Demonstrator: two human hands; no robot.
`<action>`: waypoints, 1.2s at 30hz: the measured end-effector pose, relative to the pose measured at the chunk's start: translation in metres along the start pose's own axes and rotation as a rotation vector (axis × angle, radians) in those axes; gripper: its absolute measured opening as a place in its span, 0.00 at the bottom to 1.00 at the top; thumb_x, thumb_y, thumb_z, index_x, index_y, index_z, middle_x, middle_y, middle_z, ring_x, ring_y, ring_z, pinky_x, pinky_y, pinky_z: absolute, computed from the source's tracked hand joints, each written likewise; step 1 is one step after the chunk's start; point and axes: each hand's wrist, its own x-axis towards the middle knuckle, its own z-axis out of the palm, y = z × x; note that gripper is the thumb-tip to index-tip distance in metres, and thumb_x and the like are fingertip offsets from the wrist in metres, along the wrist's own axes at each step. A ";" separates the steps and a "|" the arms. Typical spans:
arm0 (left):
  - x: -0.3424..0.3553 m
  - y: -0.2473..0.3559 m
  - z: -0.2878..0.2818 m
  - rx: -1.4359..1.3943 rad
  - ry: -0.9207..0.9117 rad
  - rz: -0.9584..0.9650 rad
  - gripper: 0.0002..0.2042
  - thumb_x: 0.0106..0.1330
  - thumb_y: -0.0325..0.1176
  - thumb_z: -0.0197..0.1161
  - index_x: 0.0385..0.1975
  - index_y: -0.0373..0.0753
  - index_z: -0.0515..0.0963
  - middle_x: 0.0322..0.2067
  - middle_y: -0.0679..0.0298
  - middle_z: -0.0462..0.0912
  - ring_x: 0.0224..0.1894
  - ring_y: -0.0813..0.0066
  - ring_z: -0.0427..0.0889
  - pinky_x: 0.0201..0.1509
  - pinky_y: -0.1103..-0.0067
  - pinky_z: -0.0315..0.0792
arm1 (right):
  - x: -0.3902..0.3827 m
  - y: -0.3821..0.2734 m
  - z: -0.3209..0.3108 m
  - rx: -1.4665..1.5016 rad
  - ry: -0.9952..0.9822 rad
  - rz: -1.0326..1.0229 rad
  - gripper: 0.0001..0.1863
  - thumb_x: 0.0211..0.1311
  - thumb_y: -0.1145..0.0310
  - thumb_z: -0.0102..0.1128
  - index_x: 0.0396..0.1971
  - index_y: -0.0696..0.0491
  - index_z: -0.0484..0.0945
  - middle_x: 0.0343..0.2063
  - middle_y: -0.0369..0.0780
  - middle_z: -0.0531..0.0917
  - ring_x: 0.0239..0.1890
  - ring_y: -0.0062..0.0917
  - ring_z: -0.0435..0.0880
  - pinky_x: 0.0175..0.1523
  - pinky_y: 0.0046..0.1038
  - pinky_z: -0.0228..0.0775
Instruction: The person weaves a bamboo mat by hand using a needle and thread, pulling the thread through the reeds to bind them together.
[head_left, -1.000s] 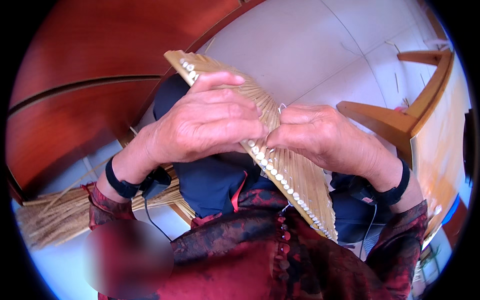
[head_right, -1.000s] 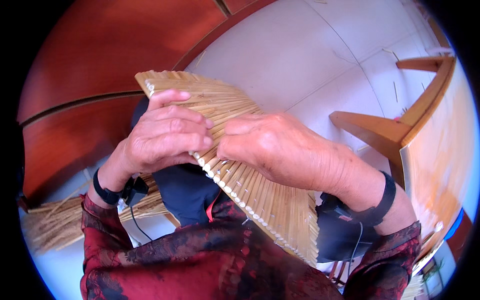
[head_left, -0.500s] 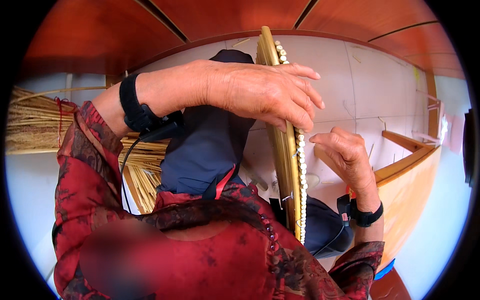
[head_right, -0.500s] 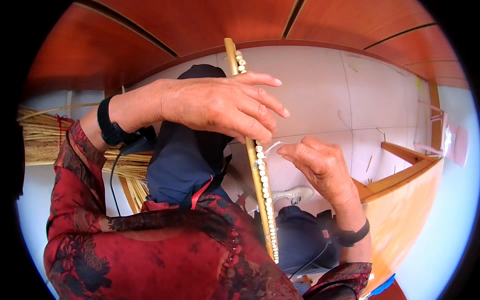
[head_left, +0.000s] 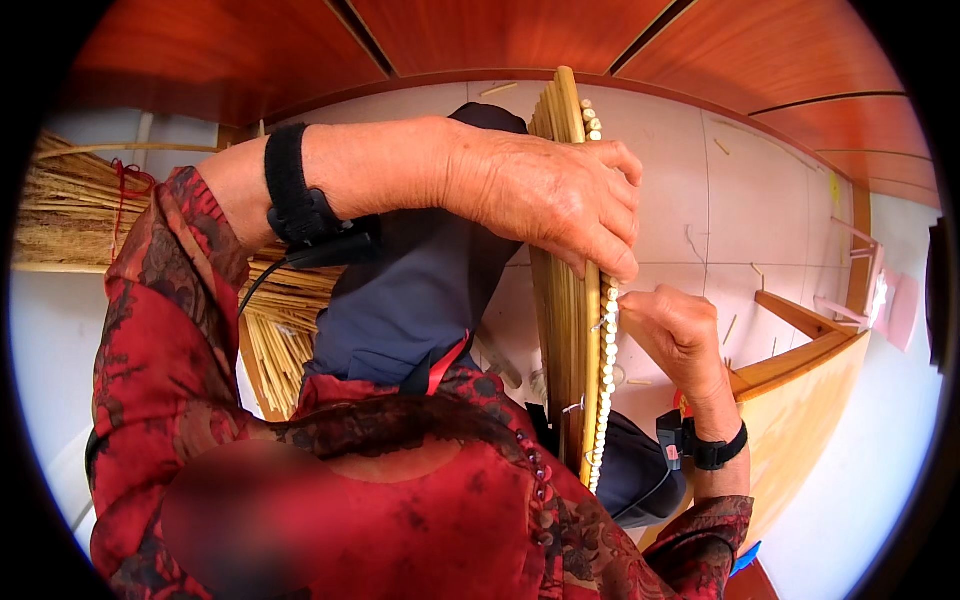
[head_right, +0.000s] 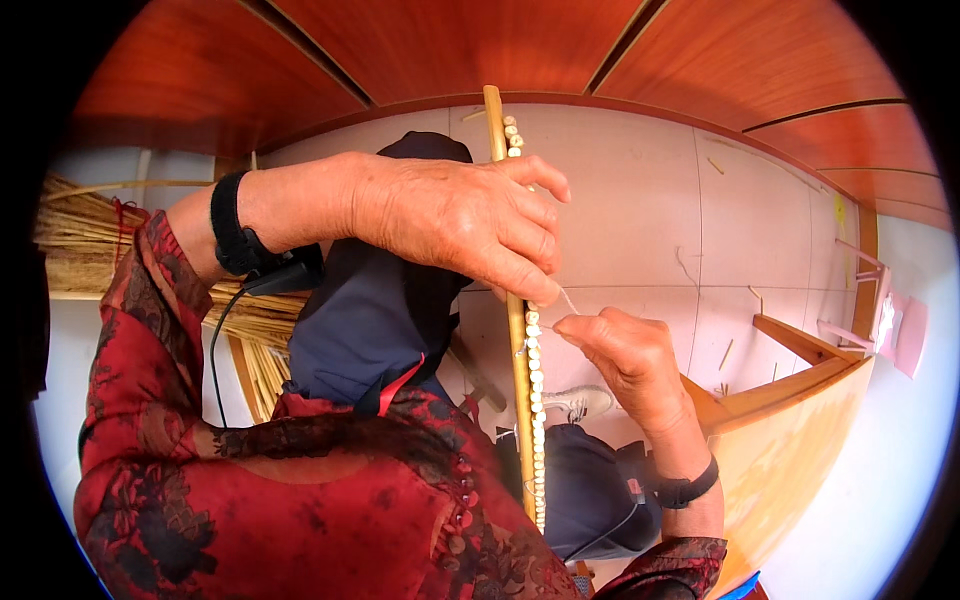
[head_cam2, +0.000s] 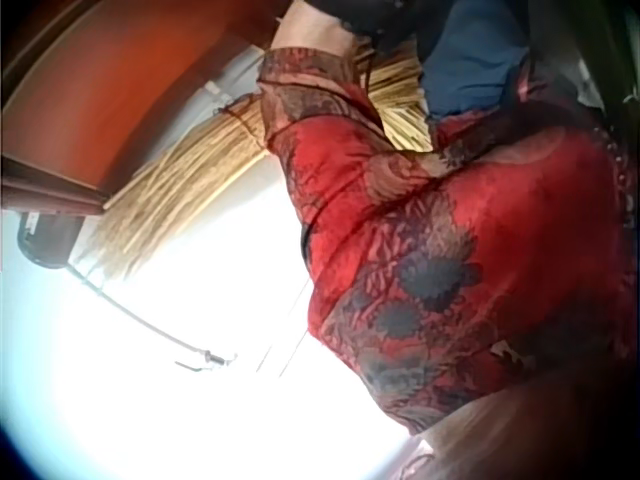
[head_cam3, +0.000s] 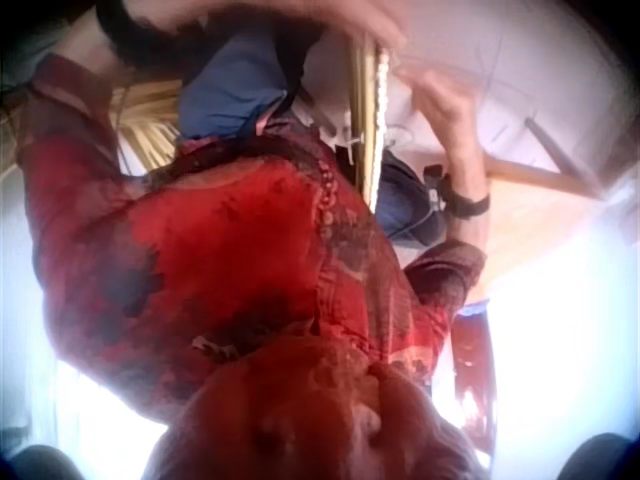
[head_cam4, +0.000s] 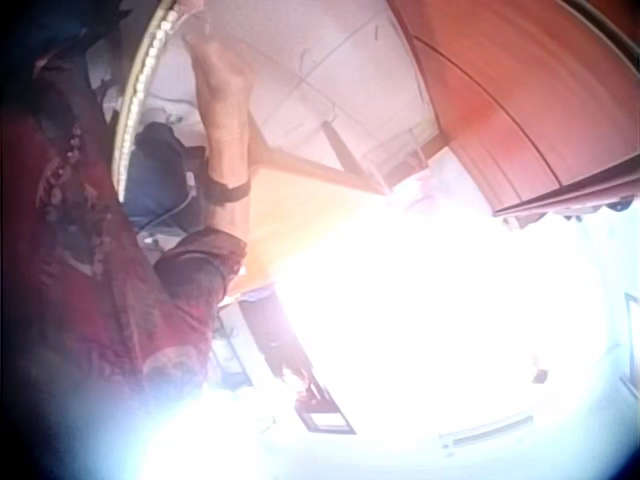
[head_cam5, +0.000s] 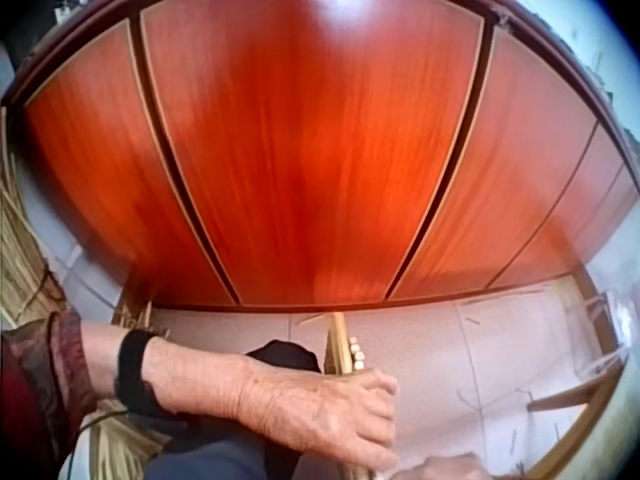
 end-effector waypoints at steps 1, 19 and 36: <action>0.000 0.000 -0.001 0.003 -0.009 -0.007 0.10 0.62 0.30 0.58 0.43 0.42 0.75 0.33 0.68 0.76 0.40 0.70 0.76 0.63 0.57 0.58 | 0.000 -0.001 -0.001 0.004 0.009 0.017 0.12 0.51 0.82 0.64 0.37 0.53 0.82 0.18 0.39 0.74 0.20 0.27 0.73 0.26 0.25 0.66; 0.005 0.003 -0.005 -0.021 -0.053 -0.030 0.11 0.61 0.27 0.58 0.43 0.40 0.76 0.35 0.65 0.77 0.39 0.67 0.76 0.61 0.57 0.60 | -0.006 -0.005 0.001 0.131 0.030 0.116 0.12 0.56 0.82 0.61 0.39 0.52 0.81 0.20 0.38 0.76 0.20 0.24 0.73 0.25 0.25 0.66; 0.007 0.002 -0.003 -0.032 -0.057 -0.033 0.10 0.63 0.29 0.57 0.43 0.40 0.76 0.34 0.67 0.77 0.39 0.68 0.76 0.58 0.59 0.59 | -0.007 0.000 0.010 0.147 0.073 0.067 0.16 0.53 0.85 0.61 0.40 0.51 0.82 0.19 0.36 0.73 0.20 0.22 0.73 0.25 0.23 0.66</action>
